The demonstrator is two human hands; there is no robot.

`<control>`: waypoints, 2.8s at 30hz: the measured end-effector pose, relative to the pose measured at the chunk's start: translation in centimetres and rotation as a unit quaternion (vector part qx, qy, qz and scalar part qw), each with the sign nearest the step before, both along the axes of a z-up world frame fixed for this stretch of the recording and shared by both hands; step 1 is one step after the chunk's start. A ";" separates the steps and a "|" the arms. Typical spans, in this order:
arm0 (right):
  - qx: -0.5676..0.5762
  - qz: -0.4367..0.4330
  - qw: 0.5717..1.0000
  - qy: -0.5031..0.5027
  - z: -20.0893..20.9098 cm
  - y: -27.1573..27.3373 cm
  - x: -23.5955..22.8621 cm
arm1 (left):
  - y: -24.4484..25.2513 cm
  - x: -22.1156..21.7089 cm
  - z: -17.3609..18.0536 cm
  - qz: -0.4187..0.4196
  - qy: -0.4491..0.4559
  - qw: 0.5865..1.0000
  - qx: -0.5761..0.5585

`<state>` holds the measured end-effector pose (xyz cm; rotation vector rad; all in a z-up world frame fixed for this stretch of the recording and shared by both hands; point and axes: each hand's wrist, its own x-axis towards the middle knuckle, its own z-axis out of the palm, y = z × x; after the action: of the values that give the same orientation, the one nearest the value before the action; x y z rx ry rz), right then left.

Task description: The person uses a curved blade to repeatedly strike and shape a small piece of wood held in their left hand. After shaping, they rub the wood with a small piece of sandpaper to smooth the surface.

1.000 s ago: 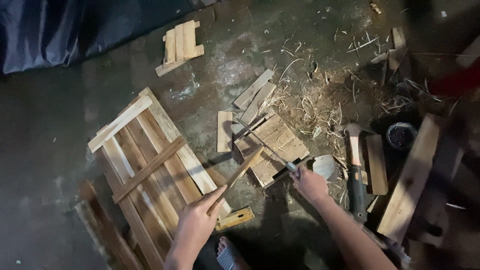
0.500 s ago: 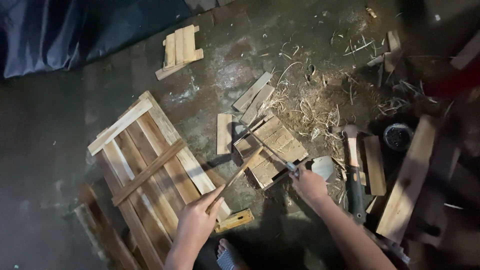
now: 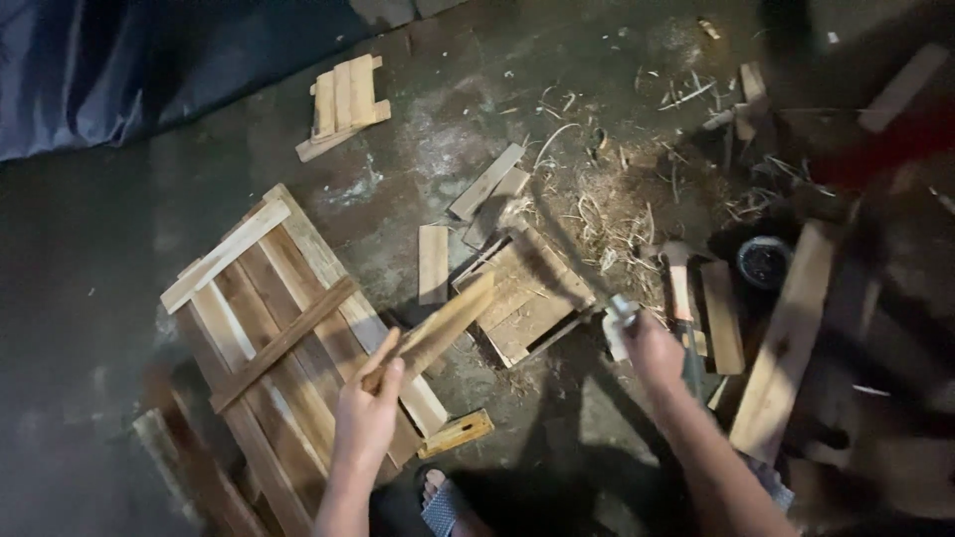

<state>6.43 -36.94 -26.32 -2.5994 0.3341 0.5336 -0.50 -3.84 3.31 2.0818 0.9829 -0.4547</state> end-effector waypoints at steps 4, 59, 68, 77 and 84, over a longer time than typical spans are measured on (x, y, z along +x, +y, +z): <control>-0.120 -0.091 0.970 -0.192 -4.9 -8.1 -0.3 | 0.9 -0.8 -2.5 0.015 -0.124 0.981 -0.150; 0.099 0.086 0.979 -0.158 -5.6 4.7 -7.4 | -4.4 -3.9 1.2 0.360 -0.150 0.855 -0.342; -0.118 0.099 0.988 0.031 -8.1 -1.4 -6.4 | -4.8 -4.6 1.2 0.307 -0.082 0.893 -0.319; 0.167 -0.155 0.974 0.016 6.6 3.0 -3.2 | -4.2 -3.7 -1.0 0.245 -0.072 0.915 -0.311; 0.411 0.038 0.906 0.095 17.7 14.4 -7.4 | -4.6 -1.6 -0.9 0.387 -0.188 0.843 -0.323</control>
<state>-0.99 -22.59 -8.65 -1.7485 0.0394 0.7580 -2.11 -8.44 2.45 0.9878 1.1254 0.0610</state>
